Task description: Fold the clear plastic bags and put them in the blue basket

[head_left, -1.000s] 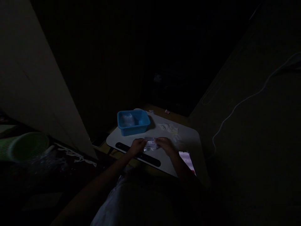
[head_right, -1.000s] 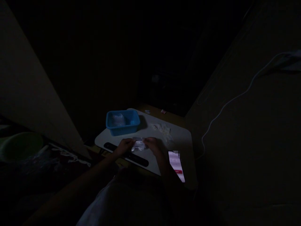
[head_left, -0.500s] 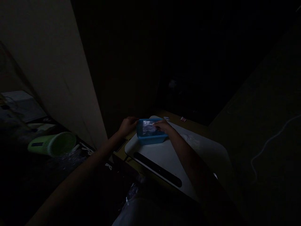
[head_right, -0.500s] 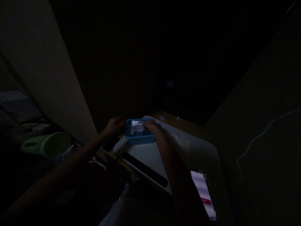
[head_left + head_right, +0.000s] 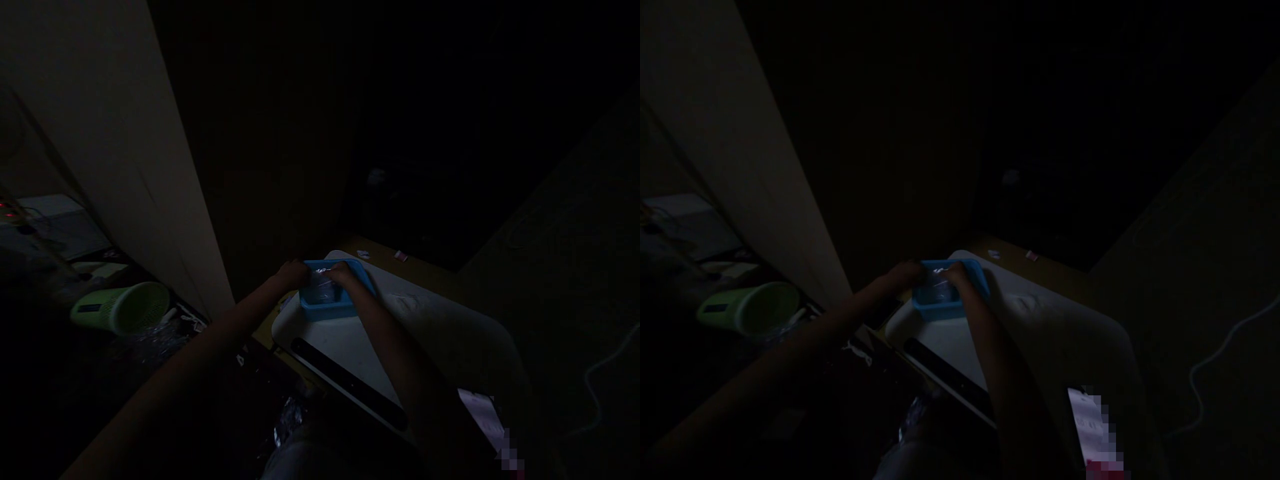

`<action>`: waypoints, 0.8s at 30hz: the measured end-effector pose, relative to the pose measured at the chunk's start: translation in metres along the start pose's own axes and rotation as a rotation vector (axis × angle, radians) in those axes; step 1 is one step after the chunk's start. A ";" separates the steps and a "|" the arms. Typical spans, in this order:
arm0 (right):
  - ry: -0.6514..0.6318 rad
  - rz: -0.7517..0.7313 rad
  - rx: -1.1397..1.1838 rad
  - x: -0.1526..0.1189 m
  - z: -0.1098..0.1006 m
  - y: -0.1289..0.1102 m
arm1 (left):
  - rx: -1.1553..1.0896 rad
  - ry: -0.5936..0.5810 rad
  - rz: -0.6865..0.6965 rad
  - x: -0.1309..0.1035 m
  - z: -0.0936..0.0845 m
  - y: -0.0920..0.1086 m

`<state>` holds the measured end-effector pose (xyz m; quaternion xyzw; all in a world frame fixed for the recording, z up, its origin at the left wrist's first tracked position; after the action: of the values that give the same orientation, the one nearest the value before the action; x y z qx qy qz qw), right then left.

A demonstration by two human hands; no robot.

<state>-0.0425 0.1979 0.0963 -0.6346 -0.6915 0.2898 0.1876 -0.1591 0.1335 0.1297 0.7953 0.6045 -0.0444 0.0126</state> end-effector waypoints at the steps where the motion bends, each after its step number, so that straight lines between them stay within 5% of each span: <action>1: 0.028 -0.009 -0.067 -0.002 -0.004 0.000 | 0.009 -0.031 -0.018 0.001 0.000 0.002; 5: 0.159 -0.176 -0.340 -0.016 -0.013 -0.007 | 0.009 -0.031 -0.059 0.003 -0.001 0.007; 9: 0.034 -0.330 -0.430 -0.025 0.003 -0.011 | 0.013 -0.047 -0.088 0.002 -0.002 0.008; 16: 0.195 -0.324 -0.526 -0.026 -0.011 -0.013 | 0.000 -0.087 -0.132 0.005 0.000 0.010; 20: 0.022 -0.457 -0.466 -0.031 -0.005 -0.016 | 0.007 -0.079 -0.153 0.008 0.003 0.010; 24: -0.092 -0.406 -0.489 -0.032 0.003 -0.008 | 0.040 -0.080 -0.152 0.009 0.005 0.011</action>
<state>-0.0464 0.1660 0.1020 -0.4962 -0.8609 0.1001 0.0519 -0.1467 0.1387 0.1233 0.7448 0.6611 -0.0892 0.0176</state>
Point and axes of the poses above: each hand's wrist, its own x-axis towards the middle knuckle, its own z-axis out of the palm, y = z × x, the point moved 6 cm from there along x, towards the middle knuckle, and after that the axes turned 2 degrees about y, right-handed, at the moved point
